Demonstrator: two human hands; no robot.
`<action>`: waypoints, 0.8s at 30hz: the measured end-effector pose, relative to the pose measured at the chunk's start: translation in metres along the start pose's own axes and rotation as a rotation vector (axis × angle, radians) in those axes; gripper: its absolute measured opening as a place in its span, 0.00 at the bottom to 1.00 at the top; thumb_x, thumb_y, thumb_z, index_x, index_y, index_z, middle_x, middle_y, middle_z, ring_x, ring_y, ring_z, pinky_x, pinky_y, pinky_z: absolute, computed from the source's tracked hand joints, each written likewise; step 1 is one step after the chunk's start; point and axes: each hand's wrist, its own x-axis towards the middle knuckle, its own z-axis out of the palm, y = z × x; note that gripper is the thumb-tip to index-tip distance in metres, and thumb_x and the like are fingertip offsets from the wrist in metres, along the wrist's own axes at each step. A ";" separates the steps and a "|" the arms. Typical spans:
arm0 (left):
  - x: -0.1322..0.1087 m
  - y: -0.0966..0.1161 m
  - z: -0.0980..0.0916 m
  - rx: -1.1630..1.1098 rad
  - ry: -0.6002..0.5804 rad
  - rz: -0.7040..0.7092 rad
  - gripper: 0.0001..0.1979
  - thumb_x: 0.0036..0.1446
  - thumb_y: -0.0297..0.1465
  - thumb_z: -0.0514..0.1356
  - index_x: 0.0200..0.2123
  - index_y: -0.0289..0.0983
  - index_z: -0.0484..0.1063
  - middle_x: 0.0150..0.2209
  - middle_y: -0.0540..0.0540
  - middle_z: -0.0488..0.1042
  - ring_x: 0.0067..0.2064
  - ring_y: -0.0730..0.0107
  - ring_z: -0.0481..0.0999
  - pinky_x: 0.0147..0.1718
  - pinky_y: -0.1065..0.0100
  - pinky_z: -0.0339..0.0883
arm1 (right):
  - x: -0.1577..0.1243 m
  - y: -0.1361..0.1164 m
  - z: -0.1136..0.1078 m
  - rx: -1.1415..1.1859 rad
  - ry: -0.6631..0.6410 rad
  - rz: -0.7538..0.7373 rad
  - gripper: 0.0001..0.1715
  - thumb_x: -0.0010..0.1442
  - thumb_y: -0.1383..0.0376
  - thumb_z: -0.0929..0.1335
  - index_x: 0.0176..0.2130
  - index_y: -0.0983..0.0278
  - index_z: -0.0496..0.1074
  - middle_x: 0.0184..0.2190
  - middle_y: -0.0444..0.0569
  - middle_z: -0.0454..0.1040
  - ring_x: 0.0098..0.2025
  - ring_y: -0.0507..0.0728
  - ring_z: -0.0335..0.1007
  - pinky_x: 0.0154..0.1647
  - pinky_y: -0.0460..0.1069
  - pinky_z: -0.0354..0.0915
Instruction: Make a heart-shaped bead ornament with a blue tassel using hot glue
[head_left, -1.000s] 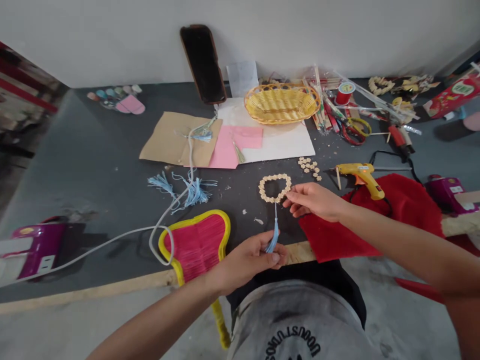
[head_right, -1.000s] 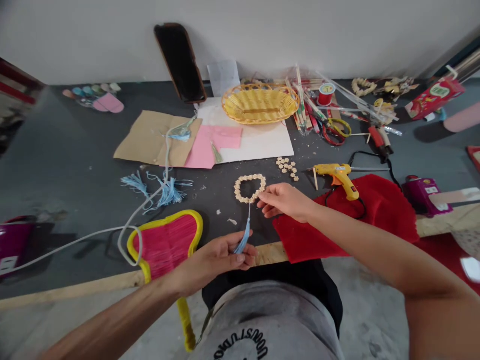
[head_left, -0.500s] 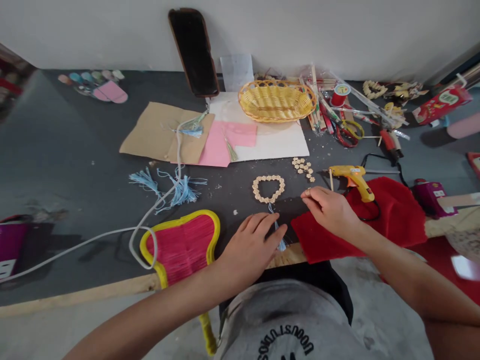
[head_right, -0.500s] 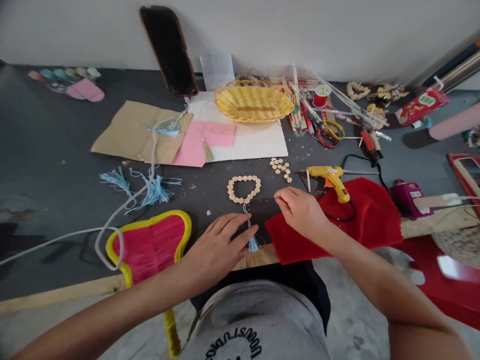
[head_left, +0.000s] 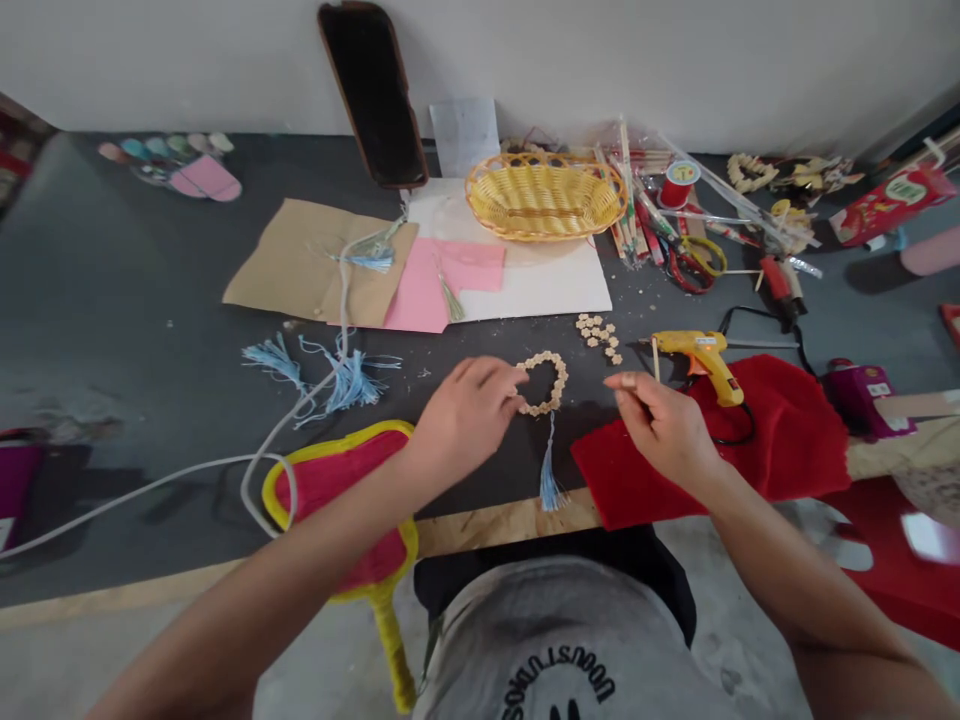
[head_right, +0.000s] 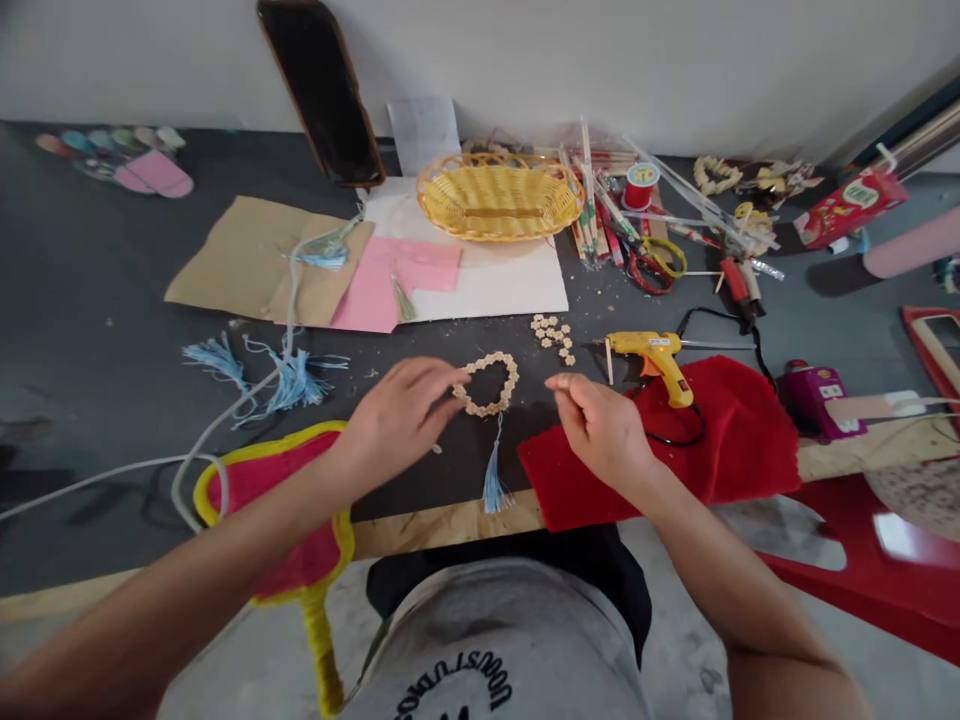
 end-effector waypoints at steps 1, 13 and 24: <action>0.010 -0.005 0.001 0.004 0.007 -0.037 0.10 0.64 0.29 0.54 0.47 0.35 0.71 0.44 0.40 0.75 0.48 0.58 0.74 0.49 0.56 0.68 | -0.001 -0.001 0.002 0.010 -0.024 -0.015 0.13 0.67 0.65 0.60 0.44 0.61 0.72 0.42 0.53 0.80 0.44 0.58 0.78 0.46 0.52 0.72; 0.047 -0.023 0.008 0.185 -0.173 -0.066 0.09 0.62 0.27 0.54 0.41 0.34 0.74 0.39 0.41 0.76 0.44 0.57 0.75 0.45 0.60 0.67 | -0.029 0.025 -0.027 -0.224 0.103 0.004 0.08 0.67 0.66 0.63 0.40 0.61 0.72 0.39 0.51 0.79 0.42 0.58 0.77 0.45 0.52 0.73; 0.052 -0.032 0.008 0.228 -0.130 -0.067 0.09 0.64 0.29 0.55 0.42 0.36 0.75 0.42 0.42 0.77 0.46 0.58 0.75 0.47 0.60 0.66 | 0.007 -0.018 0.016 -0.260 -0.082 -0.125 0.15 0.67 0.62 0.64 0.52 0.62 0.71 0.47 0.54 0.76 0.47 0.59 0.75 0.43 0.51 0.70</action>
